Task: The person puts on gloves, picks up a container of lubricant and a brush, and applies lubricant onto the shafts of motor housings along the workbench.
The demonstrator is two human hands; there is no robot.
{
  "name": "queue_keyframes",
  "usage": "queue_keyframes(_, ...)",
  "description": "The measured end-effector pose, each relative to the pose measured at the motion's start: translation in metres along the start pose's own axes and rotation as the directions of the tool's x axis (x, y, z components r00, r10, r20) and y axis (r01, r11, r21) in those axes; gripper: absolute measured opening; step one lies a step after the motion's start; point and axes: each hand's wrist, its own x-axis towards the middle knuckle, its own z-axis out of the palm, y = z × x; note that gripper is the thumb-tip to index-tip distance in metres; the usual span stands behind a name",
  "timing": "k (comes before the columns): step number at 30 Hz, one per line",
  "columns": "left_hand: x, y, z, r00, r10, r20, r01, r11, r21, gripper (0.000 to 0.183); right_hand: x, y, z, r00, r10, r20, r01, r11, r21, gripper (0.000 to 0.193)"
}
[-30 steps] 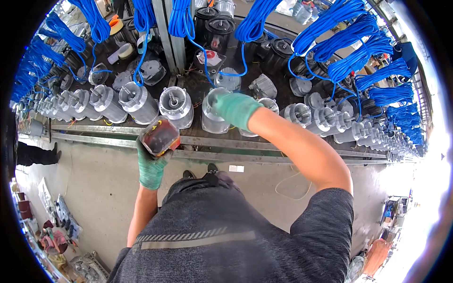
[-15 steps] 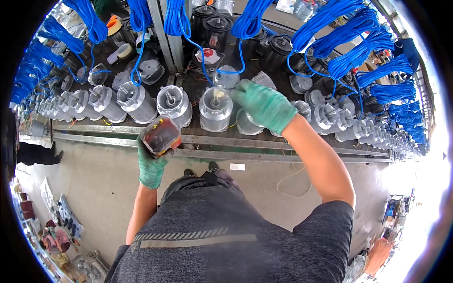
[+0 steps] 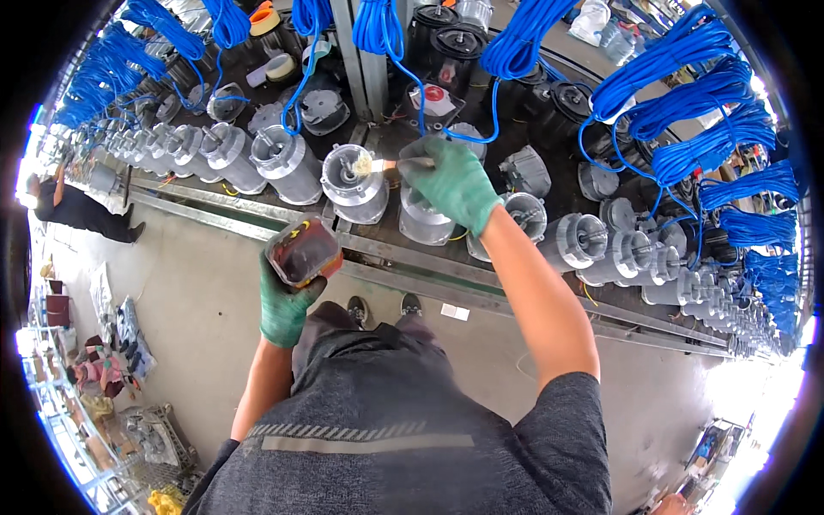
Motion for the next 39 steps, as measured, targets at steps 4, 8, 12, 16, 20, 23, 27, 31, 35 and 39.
queue_keyframes(4, -0.001, -0.007, -0.019, 0.999, -0.020, -0.036, 0.016, 0.995, -0.094, 0.087, 0.045, 0.006, 0.020, 0.997, -0.043, 0.068, 0.061, 0.953, -0.297, 0.025)
queue_keyframes(8, 0.007, -0.013, -0.047, 0.999, -0.039, -0.019, 0.037, 0.994, -0.099, 0.088, 0.061, -0.023, 0.035, 0.984, 0.086, 0.156, -0.026, 0.935, -0.353, 0.025)
queue_keyframes(12, 0.023, -0.021, -0.076, 0.999, -0.039, 0.003, 0.039, 0.988, -0.152, 0.088, 0.085, -0.047, 0.049, 0.978, -0.020, 0.206, 0.152, 0.746, -0.649, 0.030)
queue_keyframes(16, 0.033, -0.035, -0.105, 0.999, -0.015, 0.047, 0.024, 0.983, -0.180, 0.091, 0.108, -0.073, 0.064, 0.955, 0.063, 0.291, 0.169, 0.691, -0.703, 0.031)
queue_keyframes(20, 0.041, -0.041, -0.122, 0.999, -0.023, 0.041, 0.032, 0.971, -0.239, 0.092, 0.127, -0.084, 0.088, 0.918, 0.055, 0.392, 0.312, 0.509, -0.802, 0.032)
queue_keyframes(23, 0.046, -0.046, -0.130, 0.999, -0.015, 0.031, 0.020, 0.981, -0.193, 0.092, 0.126, -0.089, 0.101, 0.904, 0.054, 0.424, 0.390, 0.304, -0.869, 0.036)
queue_keyframes(27, 0.048, -0.055, -0.136, 0.999, -0.020, 0.030, 0.025, 0.989, -0.147, 0.093, 0.107, -0.107, 0.126, 0.902, 0.180, 0.394, 0.405, -0.029, -0.914, 0.025)
queue_keyframes(31, 0.050, -0.054, -0.133, 0.999, -0.022, 0.035, 0.027, 0.989, -0.148, 0.095, 0.079, -0.096, 0.131, 0.877, 0.108, 0.468, 0.474, -0.041, -0.879, 0.020)
queue_keyframes(35, 0.048, -0.050, -0.128, 1.000, -0.018, 0.022, 0.021, 0.990, -0.142, 0.095, 0.053, -0.068, 0.120, 0.857, -0.022, 0.515, 0.515, 0.014, -0.857, 0.027)
queue_keyframes(39, 0.046, -0.050, -0.124, 1.000, -0.019, 0.019, 0.022, 0.986, -0.165, 0.095, 0.045, -0.041, 0.085, 0.776, -0.330, 0.538, 0.575, 0.016, -0.818, 0.035)
